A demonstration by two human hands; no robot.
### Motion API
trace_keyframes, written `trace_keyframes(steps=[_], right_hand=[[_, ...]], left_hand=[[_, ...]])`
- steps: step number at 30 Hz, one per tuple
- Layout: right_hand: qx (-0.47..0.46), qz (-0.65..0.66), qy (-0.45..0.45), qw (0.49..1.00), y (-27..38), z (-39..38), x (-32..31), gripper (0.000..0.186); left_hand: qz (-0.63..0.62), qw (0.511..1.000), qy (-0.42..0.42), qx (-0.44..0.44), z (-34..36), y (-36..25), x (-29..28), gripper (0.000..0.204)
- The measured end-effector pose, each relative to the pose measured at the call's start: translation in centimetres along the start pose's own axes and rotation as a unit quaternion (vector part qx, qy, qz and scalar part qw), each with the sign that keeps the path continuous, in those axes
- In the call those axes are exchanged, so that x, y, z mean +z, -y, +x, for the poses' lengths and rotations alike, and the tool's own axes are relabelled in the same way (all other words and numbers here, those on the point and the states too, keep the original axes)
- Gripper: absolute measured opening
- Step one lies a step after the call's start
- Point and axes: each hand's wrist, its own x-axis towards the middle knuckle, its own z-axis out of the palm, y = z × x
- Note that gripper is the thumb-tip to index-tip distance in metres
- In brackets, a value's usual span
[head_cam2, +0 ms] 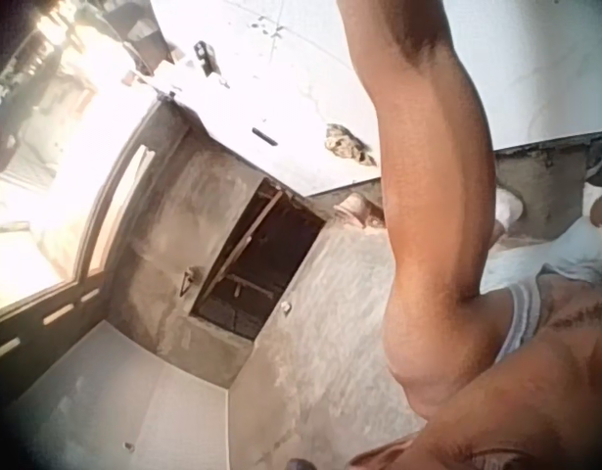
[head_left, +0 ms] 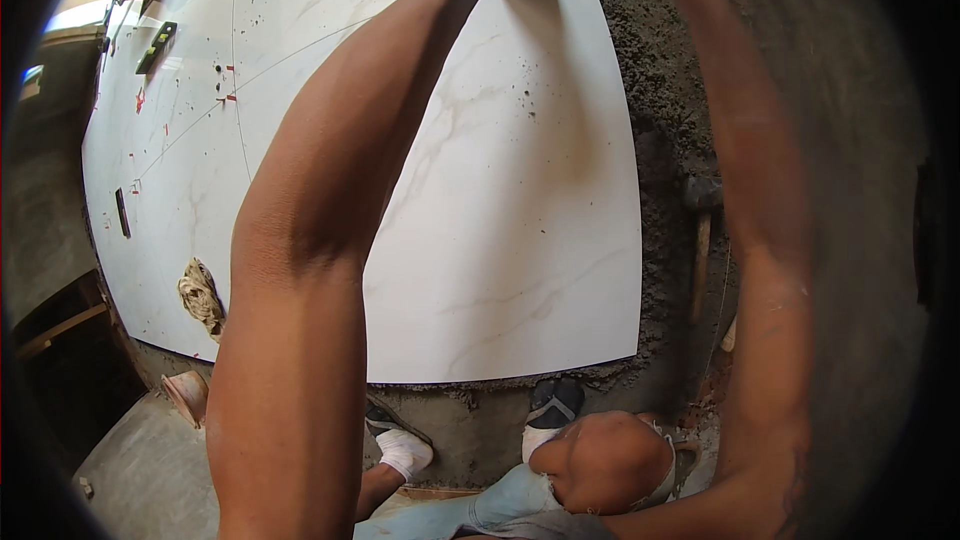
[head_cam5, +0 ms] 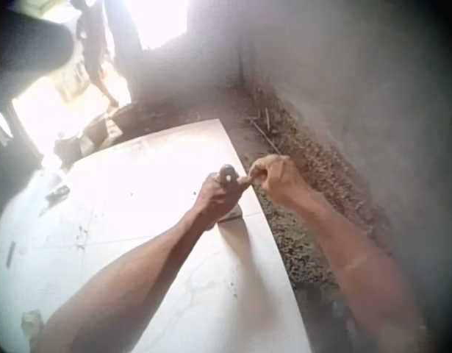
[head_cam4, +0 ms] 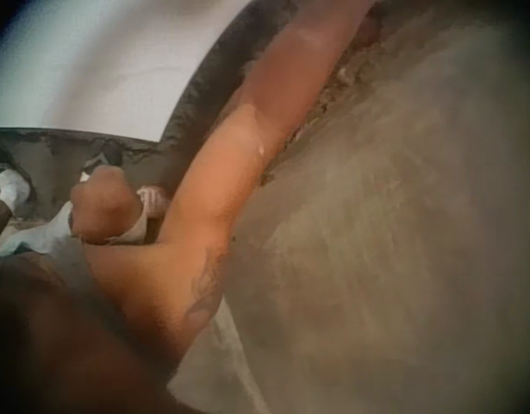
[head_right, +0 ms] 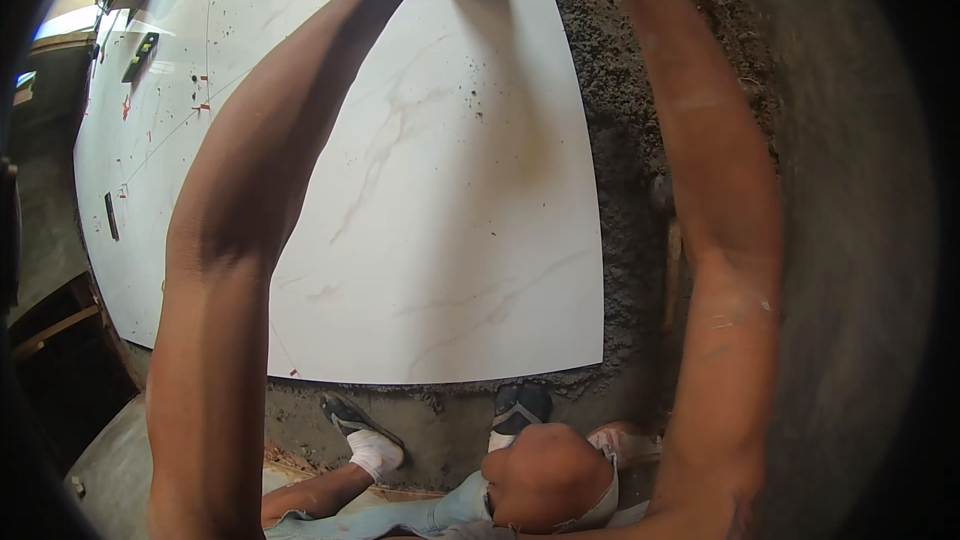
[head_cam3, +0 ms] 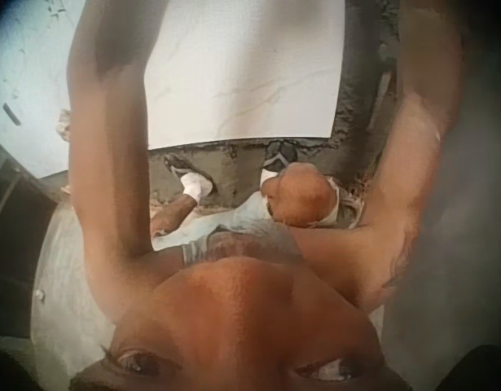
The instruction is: The person installs floor tiles by scraping excess mortar from the joints with a putty knife, wiping the surface with a cloth, tapping a tile into place with a mallet, and trimming mortar along the edge with a trowel.
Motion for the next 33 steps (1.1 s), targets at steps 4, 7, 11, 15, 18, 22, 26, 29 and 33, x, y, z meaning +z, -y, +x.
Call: trace_keyframes(steps=[4,7,11,15,18,22,26,29,33], right_hand=[[-0.011,-0.002,0.114,0.993,-5.1,-6.4,4.2,0.015],[0.026,-0.046,0.168,0.984,-5.4,-7.9,5.6,0.009],[-0.025,-0.112,0.144,0.983,-5.8,-8.0,6.6,0.014],[-0.032,-0.134,0.173,0.975,-5.5,-7.1,6.9,0.014],[-0.056,-0.145,0.222,0.963,-5.5,-6.9,6.0,0.013],[-0.037,-0.12,0.18,0.976,-3.7,-5.0,4.0,0.012],[0.016,-0.057,0.16,0.985,3.6,1.7,0.2,0.009],[0.037,0.042,0.335,0.941,11.0,-4.8,-2.3,0.008],[0.122,0.198,0.527,0.817,22.9,-19.2,-13.0,0.008]], left_hand=[[-0.007,1.0,0.0,-0.003,0.2,0.3,0.3,0.034],[-0.009,1.0,-0.006,-0.002,0.1,0.3,-0.1,0.035],[-0.023,1.0,-0.008,-0.001,-0.1,0.2,0.2,0.035],[0.005,0.999,-0.022,-0.046,-0.1,-0.6,-0.5,0.036],[-0.005,0.999,-0.016,-0.043,-0.1,-0.2,-0.3,0.036],[0.069,0.997,-0.039,0.008,-0.4,0.4,-0.2,0.033],[0.016,1.0,-0.016,0.003,-0.1,0.2,0.1,0.031],[-0.002,1.0,-0.017,0.016,-0.2,0.4,-0.4,0.031],[-0.032,0.999,-0.015,0.041,-0.3,0.2,3.8,0.032]])
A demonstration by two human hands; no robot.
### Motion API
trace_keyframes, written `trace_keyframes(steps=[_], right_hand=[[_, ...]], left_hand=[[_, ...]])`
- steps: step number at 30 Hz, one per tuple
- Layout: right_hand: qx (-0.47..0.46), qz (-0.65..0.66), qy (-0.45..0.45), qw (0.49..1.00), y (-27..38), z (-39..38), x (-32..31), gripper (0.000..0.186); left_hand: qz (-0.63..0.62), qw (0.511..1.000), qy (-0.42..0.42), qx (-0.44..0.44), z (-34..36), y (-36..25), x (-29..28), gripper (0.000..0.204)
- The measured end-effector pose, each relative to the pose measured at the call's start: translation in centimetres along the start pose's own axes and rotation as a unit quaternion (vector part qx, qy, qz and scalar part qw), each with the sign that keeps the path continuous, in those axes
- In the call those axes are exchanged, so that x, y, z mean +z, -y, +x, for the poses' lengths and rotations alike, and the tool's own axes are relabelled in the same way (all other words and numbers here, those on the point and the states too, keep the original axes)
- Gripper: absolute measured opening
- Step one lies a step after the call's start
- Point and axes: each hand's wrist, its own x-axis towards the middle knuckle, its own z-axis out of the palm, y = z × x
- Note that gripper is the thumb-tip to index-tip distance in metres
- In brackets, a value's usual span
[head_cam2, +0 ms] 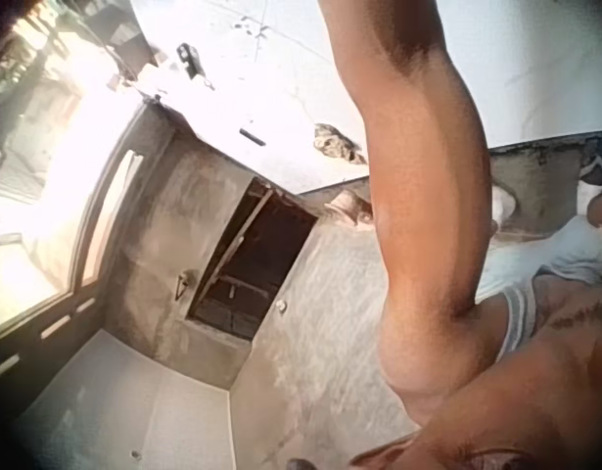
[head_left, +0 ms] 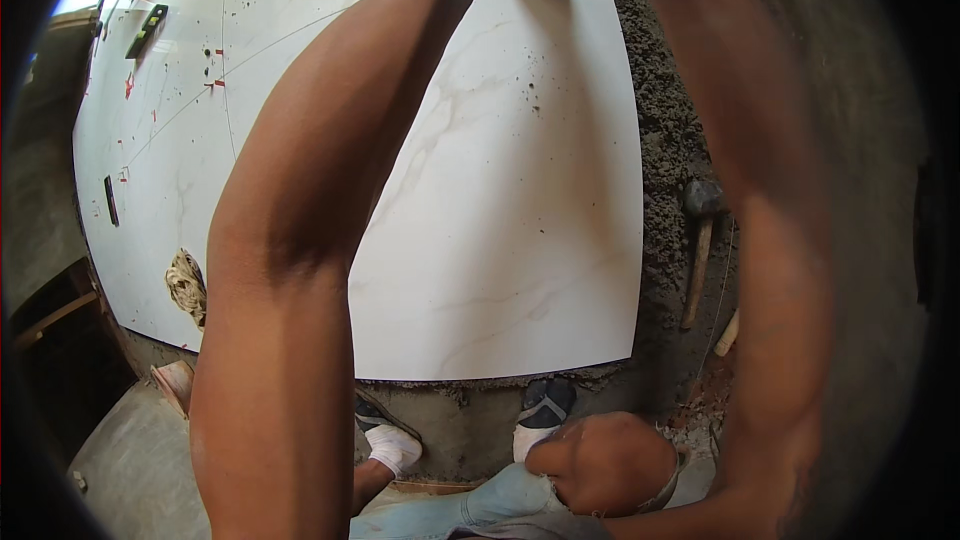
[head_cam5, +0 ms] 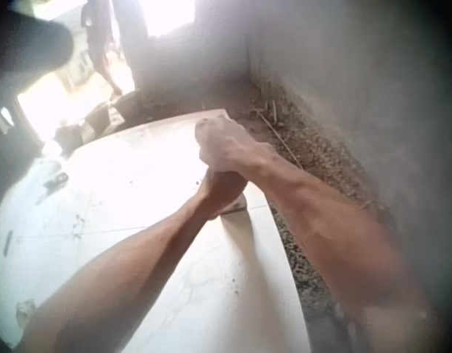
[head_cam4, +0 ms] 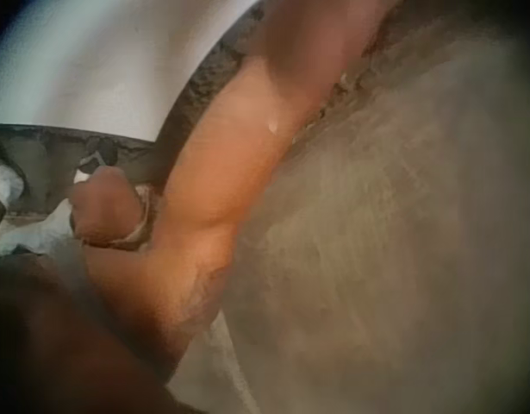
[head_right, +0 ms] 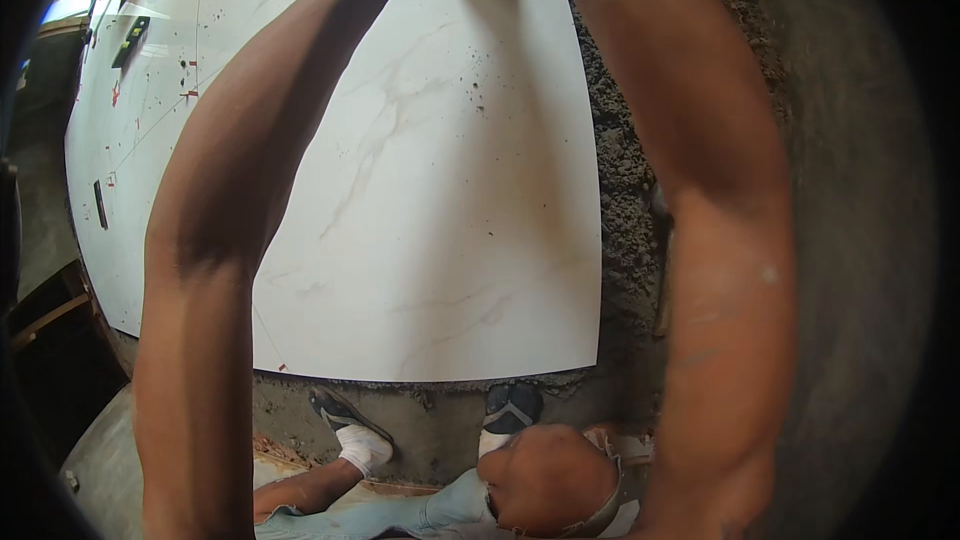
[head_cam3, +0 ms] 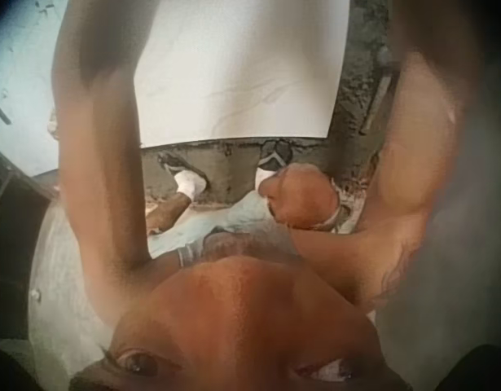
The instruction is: The person installs floor tiles by scraping excess mortar from the joints with a putty knife, wiping the surface with a cloth, tapping a tile into place with a mallet, and trimming mortar along the edge with a trowel.
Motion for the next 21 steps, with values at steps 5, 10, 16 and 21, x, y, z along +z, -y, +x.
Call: trace_keyframes(steps=[5,10,16,21], right_hand=[[0.03,0.11,0.128,0.985,3.2,-7.8,5.9,0.011],[-0.01,0.099,0.136,0.986,3.1,-8.7,6.7,0.012],[-0.005,0.1,0.099,0.99,3.2,-9.5,6.9,0.012],[0.033,0.121,0.125,0.984,4.3,-8.7,6.2,0.009]], left_hand=[[0.107,0.991,0.028,-0.082,-0.3,-1.8,-3.7,0.03],[0.013,0.979,-0.01,0.205,0.0,0.3,-4.3,0.023],[0.159,0.987,0.033,-0.012,1.1,0.0,-3.1,0.035],[0.025,0.969,-0.03,0.242,0.5,1.9,-3.5,0.03]])
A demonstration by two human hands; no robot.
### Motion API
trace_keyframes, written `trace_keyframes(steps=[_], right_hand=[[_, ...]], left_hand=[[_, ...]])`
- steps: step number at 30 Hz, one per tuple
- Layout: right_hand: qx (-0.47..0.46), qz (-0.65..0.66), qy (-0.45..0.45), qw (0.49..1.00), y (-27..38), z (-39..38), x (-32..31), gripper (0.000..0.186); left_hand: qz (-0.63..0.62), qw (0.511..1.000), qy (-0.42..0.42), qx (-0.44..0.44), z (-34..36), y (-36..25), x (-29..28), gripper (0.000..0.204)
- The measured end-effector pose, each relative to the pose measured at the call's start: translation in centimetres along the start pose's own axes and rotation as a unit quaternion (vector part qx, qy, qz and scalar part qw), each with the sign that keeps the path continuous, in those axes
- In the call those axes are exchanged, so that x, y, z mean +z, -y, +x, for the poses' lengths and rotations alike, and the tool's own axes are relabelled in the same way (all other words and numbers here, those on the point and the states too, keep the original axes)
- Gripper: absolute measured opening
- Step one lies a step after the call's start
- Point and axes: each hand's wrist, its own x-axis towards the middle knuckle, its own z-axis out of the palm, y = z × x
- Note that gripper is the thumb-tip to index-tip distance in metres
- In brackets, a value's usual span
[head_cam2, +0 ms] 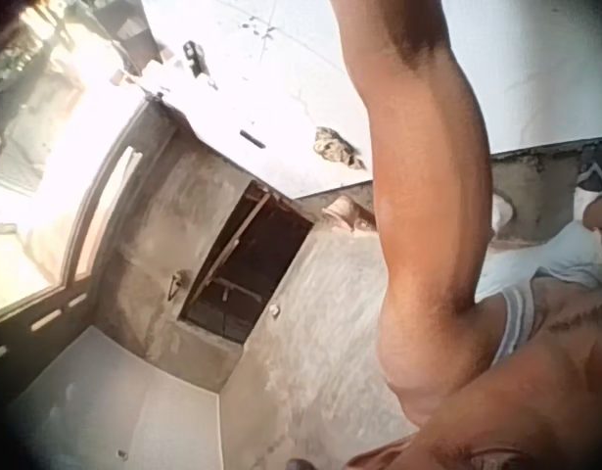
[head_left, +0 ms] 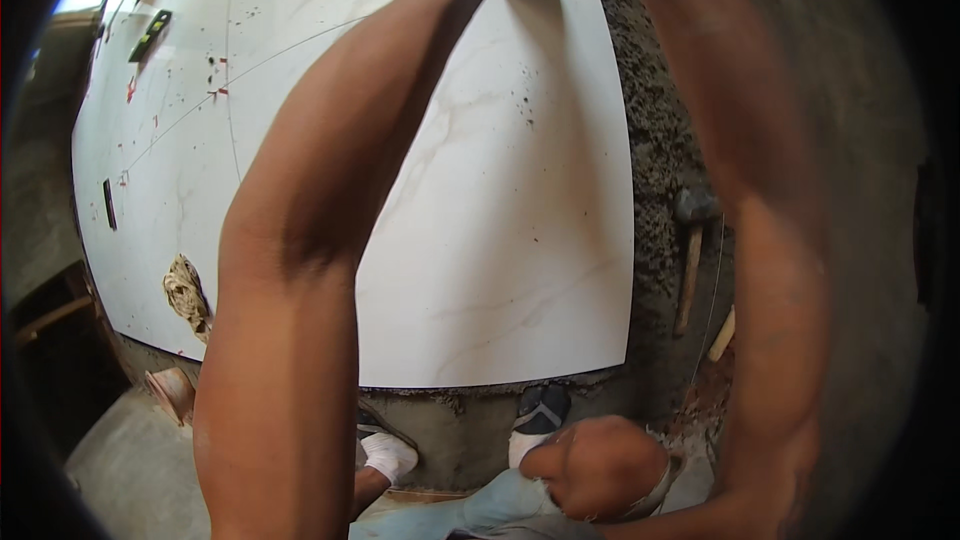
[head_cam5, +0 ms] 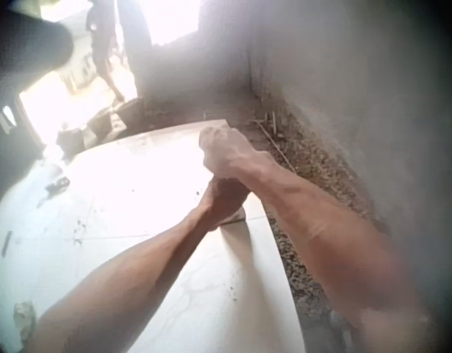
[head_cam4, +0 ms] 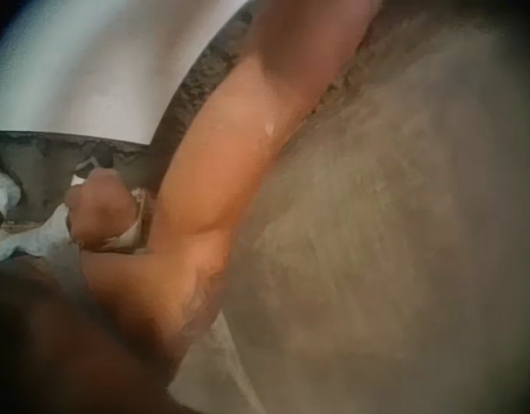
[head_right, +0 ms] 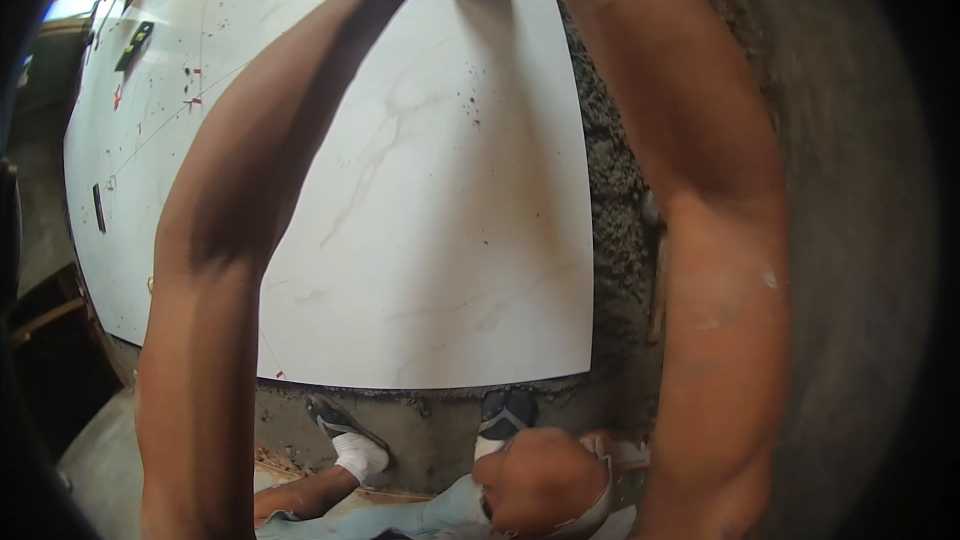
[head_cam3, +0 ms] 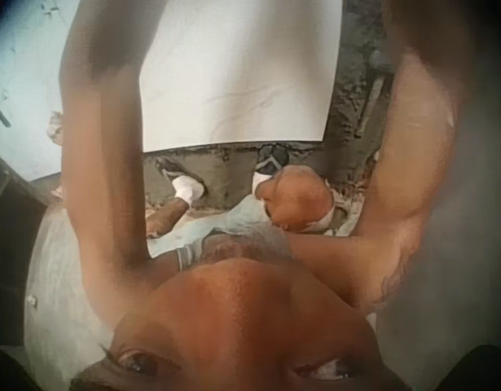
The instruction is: The person installs floor tiles by scraping excess mortar from the joints with a putty knife, wiping the surface with a cloth, tapping a tile into place with a mallet, and trimming mortar along the edge with a trowel.
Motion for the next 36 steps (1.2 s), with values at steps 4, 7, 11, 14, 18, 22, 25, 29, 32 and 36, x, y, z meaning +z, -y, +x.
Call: trace_keyframes(steps=[4,7,11,14,18,22,25,29,32,36], right_hand=[[-0.026,-0.053,-0.055,0.997,0.7,2.0,-3.6,0.012],[-0.036,-0.128,-0.14,0.981,2.1,5.6,-9.4,0.015],[-0.072,-0.292,-0.324,0.897,5.5,18.6,-26.8,0.019],[0.005,-0.409,-0.436,0.802,2.0,26.8,-36.8,0.022],[0.013,-0.384,-0.429,0.817,6.7,24.0,-36.9,0.025],[0.049,-0.447,-0.462,0.764,1.2,26.9,-38.2,0.023],[0.029,-0.429,-0.461,0.776,3.8,29.3,-38.0,0.02],[-0.157,-0.253,-0.638,0.71,-2.1,22.9,-38.4,0.018],[-0.019,-0.445,-0.552,0.705,-13.9,19.8,-39.1,0.011],[-0.068,-0.313,-0.508,0.799,-18.0,23.8,-34.5,0.014]], left_hand=[[0.126,0.968,0.071,-0.204,1.0,-3.0,-0.4,0.031],[0.041,0.96,0.065,-0.27,0.8,-2.1,0.7,0.034],[0.068,0.984,0.073,-0.147,1.6,0.4,-1.9,0.033],[-0.018,0.987,0.019,-0.162,1.0,-1.8,0.5,0.034],[0.039,0.978,0.063,-0.196,1.1,-2.9,-0.7,0.03],[0.011,0.997,0.062,-0.051,1.5,-0.4,1.5,0.027],[0.301,0.947,0.111,0.006,1.0,3.3,-2.1,0.022],[0.049,0.971,0.043,-0.231,0.5,-1.0,-0.2,0.033],[0.026,0.958,0.055,-0.28,1.3,-2.6,1.1,0.041],[0.042,0.957,0.04,-0.285,0.7,-1.9,-1.0,0.043]])
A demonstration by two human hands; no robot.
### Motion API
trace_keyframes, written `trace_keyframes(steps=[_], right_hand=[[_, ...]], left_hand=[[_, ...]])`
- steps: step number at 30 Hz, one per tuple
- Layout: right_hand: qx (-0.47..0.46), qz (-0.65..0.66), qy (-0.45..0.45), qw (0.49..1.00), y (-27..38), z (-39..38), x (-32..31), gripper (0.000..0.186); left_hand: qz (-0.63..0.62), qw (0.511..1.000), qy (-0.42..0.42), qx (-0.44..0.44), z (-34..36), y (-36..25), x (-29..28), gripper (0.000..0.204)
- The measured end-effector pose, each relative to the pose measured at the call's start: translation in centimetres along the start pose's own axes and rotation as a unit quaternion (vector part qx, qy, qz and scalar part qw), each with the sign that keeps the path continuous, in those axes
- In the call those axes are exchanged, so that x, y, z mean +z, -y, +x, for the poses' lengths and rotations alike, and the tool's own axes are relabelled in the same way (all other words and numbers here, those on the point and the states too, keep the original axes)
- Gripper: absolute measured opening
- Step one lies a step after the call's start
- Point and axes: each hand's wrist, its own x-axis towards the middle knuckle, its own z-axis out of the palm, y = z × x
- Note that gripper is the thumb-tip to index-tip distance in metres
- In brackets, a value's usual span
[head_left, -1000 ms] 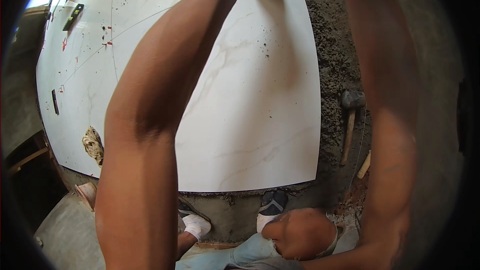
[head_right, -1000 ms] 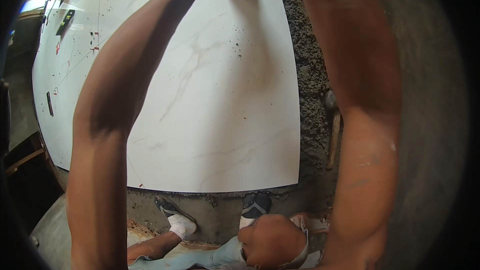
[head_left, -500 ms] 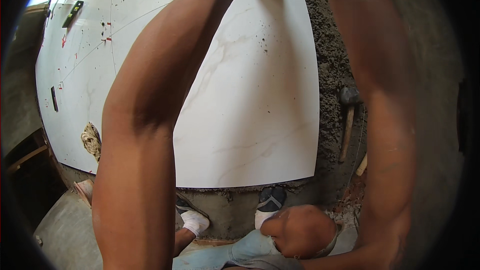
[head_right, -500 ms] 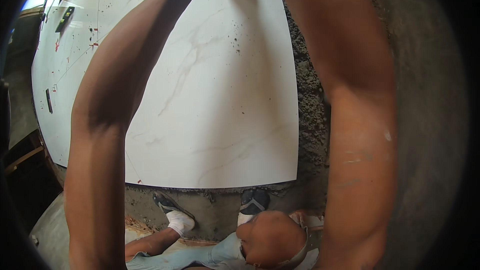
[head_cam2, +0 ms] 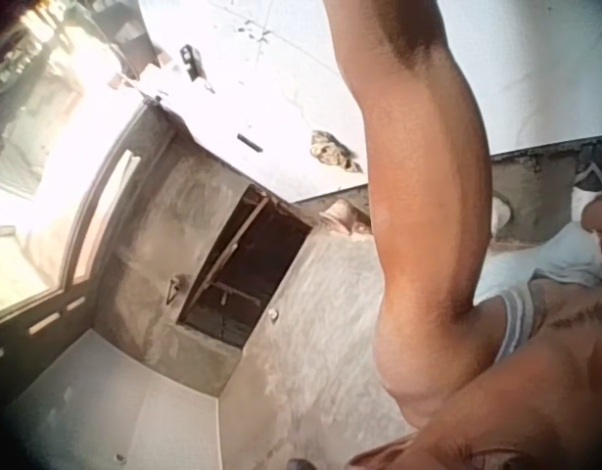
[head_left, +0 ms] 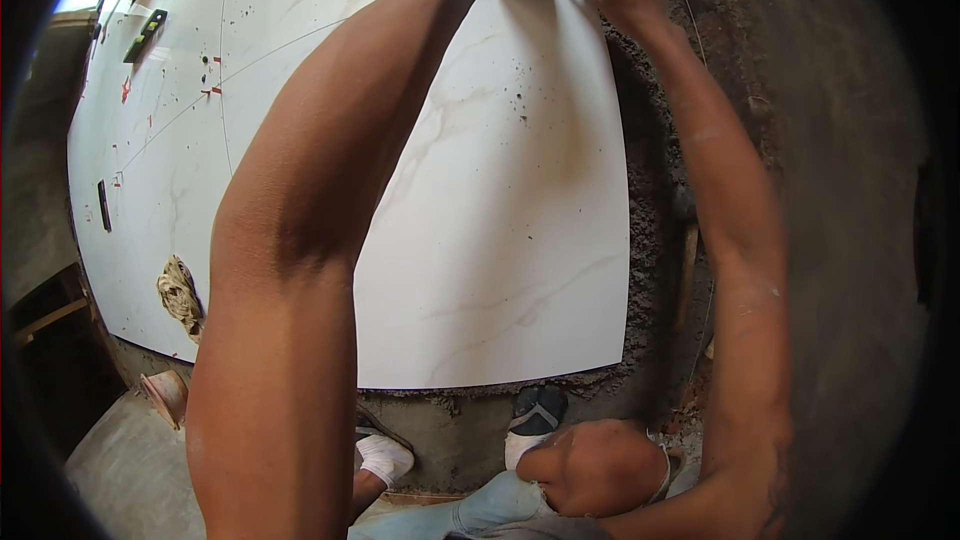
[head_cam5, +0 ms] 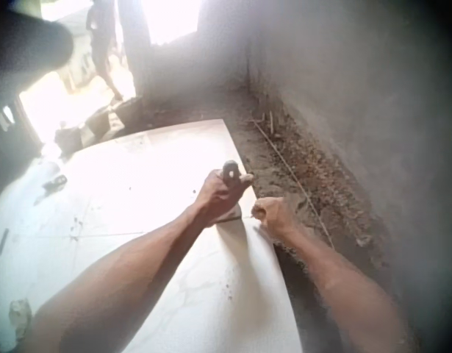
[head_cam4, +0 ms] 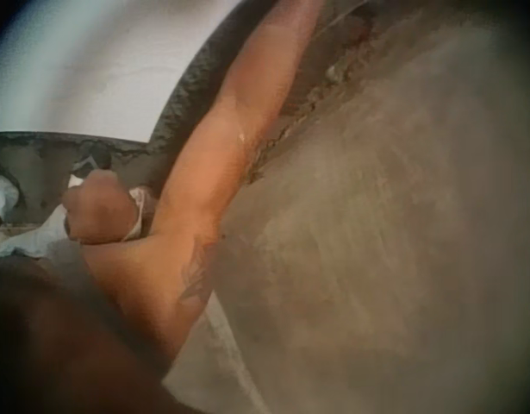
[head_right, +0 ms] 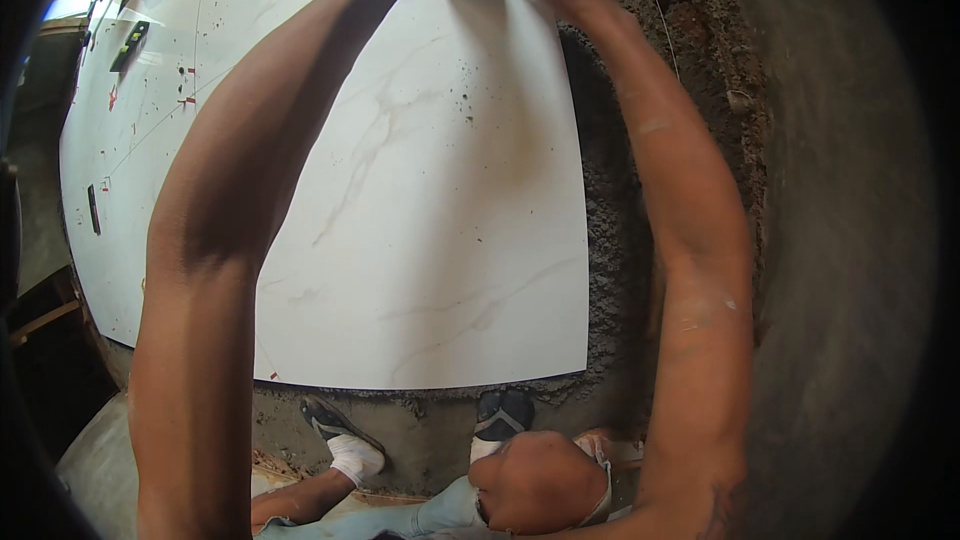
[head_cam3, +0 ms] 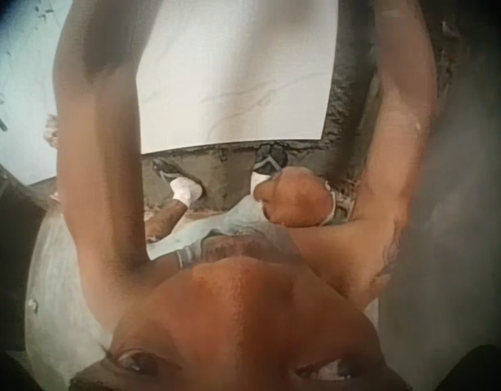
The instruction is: The person installs floor tiles by scraping excess mortar from the joints with a putty knife, wiping the surface with a cloth, tapping a tile into place with a mallet, and trimming mortar along the edge with a trowel.
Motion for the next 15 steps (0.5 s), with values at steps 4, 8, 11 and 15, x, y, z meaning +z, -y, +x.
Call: trace_keyframes(steps=[4,8,11,15], right_hand=[[-0.082,-0.018,-0.04,0.996,-0.4,-0.1,0.5,0.01],[-0.115,-0.042,-0.039,0.992,-0.3,0.0,1.2,0.015],[-0.133,-0.078,-0.022,0.988,-0.7,0.1,0.9,0.016],[-0.094,-0.104,0.036,0.989,0.9,0.6,0.7,0.017]], left_hand=[[-0.003,1.0,0.012,-0.021,0.0,-0.9,0.2,0.043],[-0.006,1.0,0.008,-0.013,-0.1,-0.7,0.3,0.041],[-0.033,0.999,0.003,0.01,0.3,-0.5,1.0,0.04],[0.025,0.999,-0.019,0.006,0.3,-1.0,0.0,0.039]])
